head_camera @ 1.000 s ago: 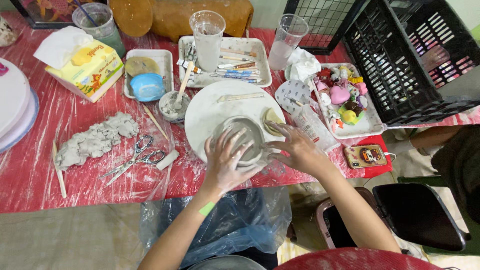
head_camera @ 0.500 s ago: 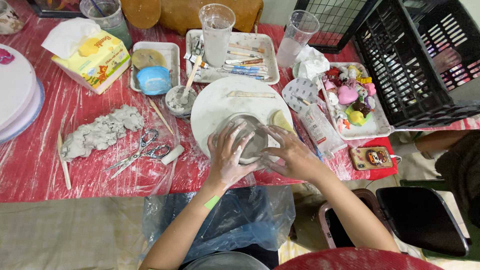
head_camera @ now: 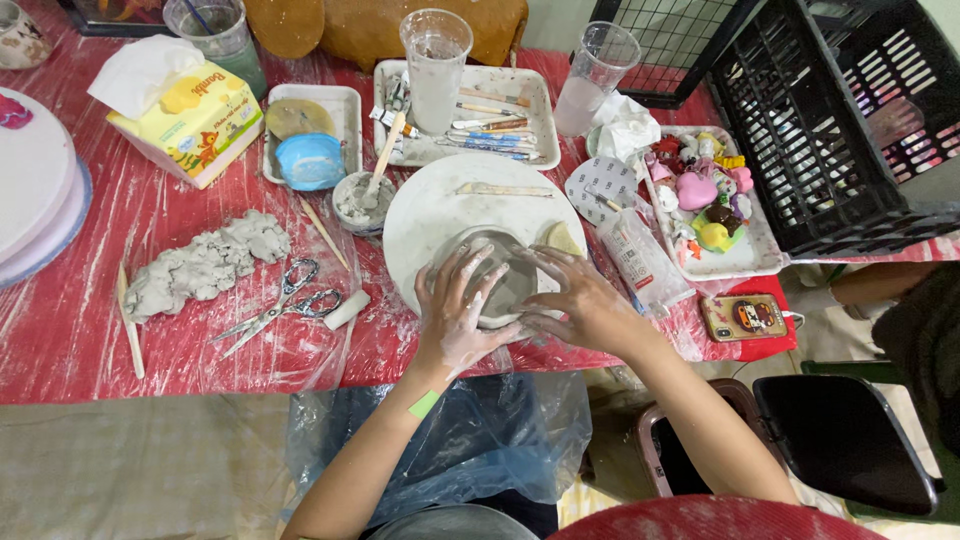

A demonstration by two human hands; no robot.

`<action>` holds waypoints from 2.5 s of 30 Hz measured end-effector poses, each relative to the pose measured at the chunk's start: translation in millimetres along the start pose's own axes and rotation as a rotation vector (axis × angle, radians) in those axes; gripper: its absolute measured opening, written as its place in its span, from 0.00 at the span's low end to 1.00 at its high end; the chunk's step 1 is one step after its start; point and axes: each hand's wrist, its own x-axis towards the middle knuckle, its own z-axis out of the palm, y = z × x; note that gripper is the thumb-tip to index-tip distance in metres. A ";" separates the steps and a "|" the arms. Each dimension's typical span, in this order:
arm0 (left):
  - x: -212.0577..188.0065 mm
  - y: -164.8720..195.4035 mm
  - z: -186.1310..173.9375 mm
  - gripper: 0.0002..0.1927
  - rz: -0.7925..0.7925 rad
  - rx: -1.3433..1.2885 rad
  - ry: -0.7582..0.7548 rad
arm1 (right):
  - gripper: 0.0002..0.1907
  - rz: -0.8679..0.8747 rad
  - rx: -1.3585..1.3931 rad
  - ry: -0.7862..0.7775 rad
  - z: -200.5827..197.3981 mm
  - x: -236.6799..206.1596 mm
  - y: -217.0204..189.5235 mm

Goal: The person shapes a small clay bowl by hand on a rotating banding wheel, pressing and smoothing the walls with their fingers and rotating the wheel to work around the piece. They occasionally use a sponge and reposition the bowl on the wheel while refining the rim and surface.

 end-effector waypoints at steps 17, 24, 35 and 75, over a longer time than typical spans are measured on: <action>-0.2 -16.3 -21.2 0.69 -0.036 -0.123 -0.030 | 0.35 0.597 0.202 0.518 113.5 -43.1 -41.2; -8.9 -9.9 -3.3 0.63 0.022 -0.105 0.077 | 0.36 0.534 0.052 0.541 140.6 -48.2 -88.2; -11.8 2.2 11.1 0.62 -0.047 -0.059 0.086 | 0.35 0.612 0.203 0.578 137.2 -50.2 -75.2; 47.0 -30.1 -2.3 0.88 -0.006 -0.413 -0.172 | 0.44 0.561 1.001 1.477 89.5 -2.4 30.7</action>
